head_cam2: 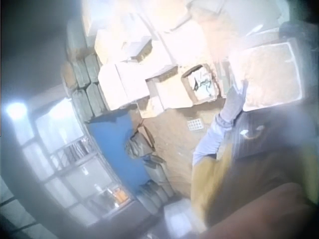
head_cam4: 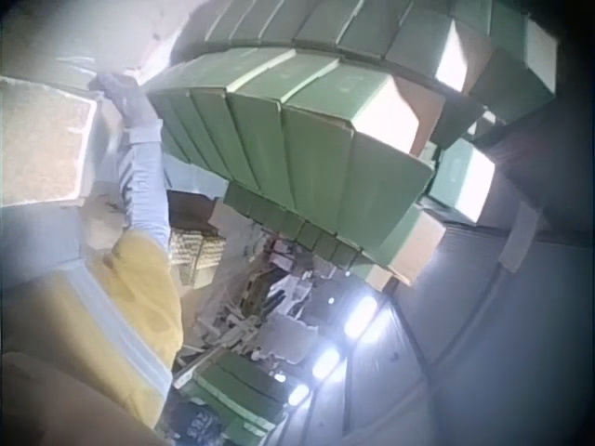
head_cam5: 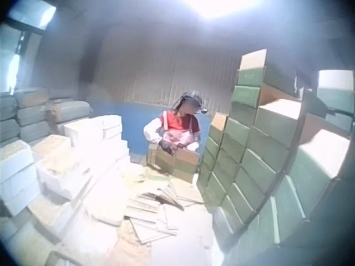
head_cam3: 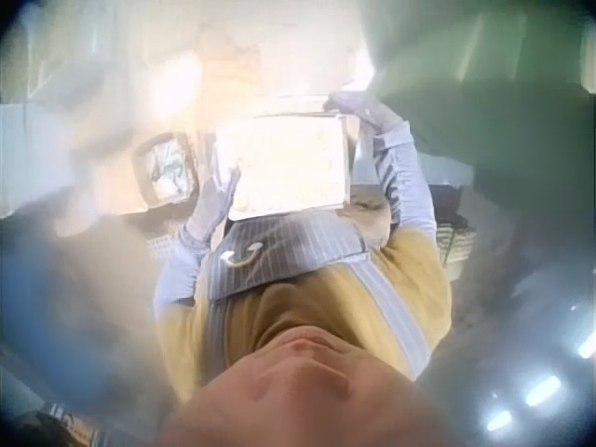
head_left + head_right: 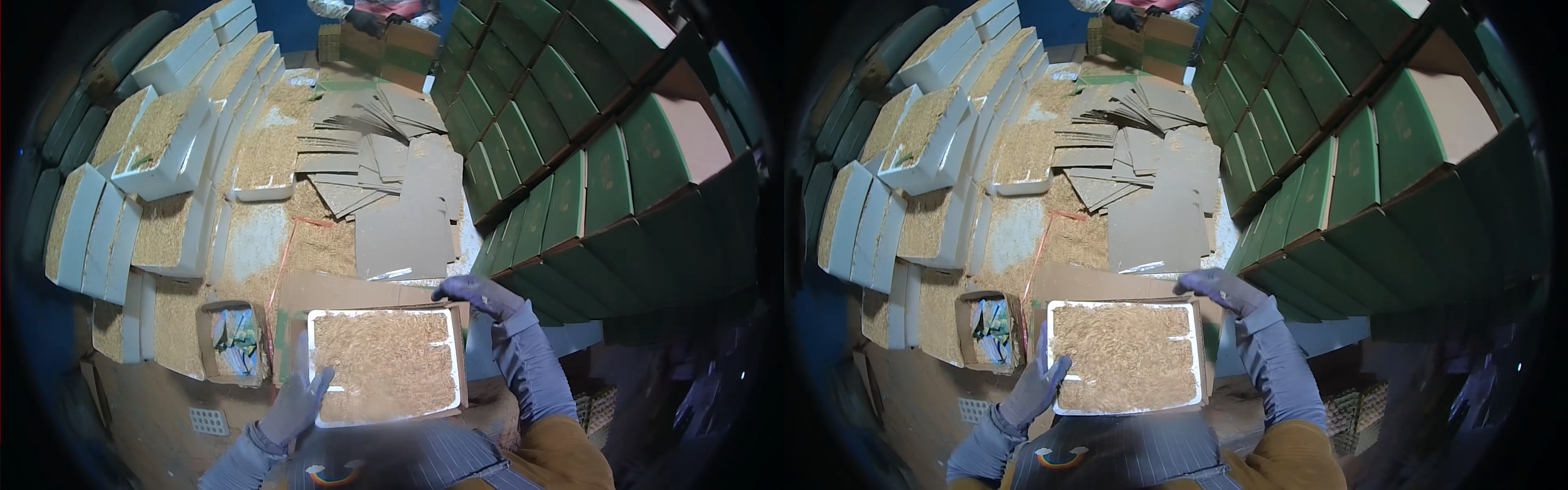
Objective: The person packs items into cardboard boxes by hand, placing items inside and stacking the boxes on a pallet.
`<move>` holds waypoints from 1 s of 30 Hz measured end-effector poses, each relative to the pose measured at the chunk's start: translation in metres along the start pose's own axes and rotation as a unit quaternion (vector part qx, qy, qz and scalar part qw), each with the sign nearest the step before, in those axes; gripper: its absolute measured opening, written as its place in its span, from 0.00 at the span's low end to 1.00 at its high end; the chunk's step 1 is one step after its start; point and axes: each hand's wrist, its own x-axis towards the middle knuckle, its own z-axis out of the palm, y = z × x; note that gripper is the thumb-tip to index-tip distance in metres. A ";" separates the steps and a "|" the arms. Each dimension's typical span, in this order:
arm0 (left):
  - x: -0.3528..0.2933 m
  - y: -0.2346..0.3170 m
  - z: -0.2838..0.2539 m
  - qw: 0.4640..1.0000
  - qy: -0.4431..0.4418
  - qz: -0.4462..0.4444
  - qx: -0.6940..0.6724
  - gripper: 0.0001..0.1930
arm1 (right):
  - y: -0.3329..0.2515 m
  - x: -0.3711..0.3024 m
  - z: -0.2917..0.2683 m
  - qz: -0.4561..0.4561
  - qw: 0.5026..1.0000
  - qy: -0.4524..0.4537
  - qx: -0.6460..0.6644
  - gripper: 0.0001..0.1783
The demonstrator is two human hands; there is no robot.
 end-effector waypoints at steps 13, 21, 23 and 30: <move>-0.014 -0.004 -0.025 0.860 0.226 0.233 0.394 0.16 | 0.100 0.142 -0.084 -0.060 0.840 0.257 -0.474 0.31; -0.008 -0.196 -0.137 0.801 0.235 -0.035 0.550 0.19 | -0.048 -0.018 0.028 -0.242 0.816 0.366 -0.377 0.13; -0.004 -0.175 -0.143 0.850 0.253 -0.072 0.456 0.16 | -0.050 -0.060 0.043 -0.300 0.786 0.382 -0.383 0.14; 0.002 -0.117 -0.151 0.887 0.386 0.083 0.240 0.17 | -0.028 -0.150 0.092 -0.390 0.627 0.445 -0.507 0.18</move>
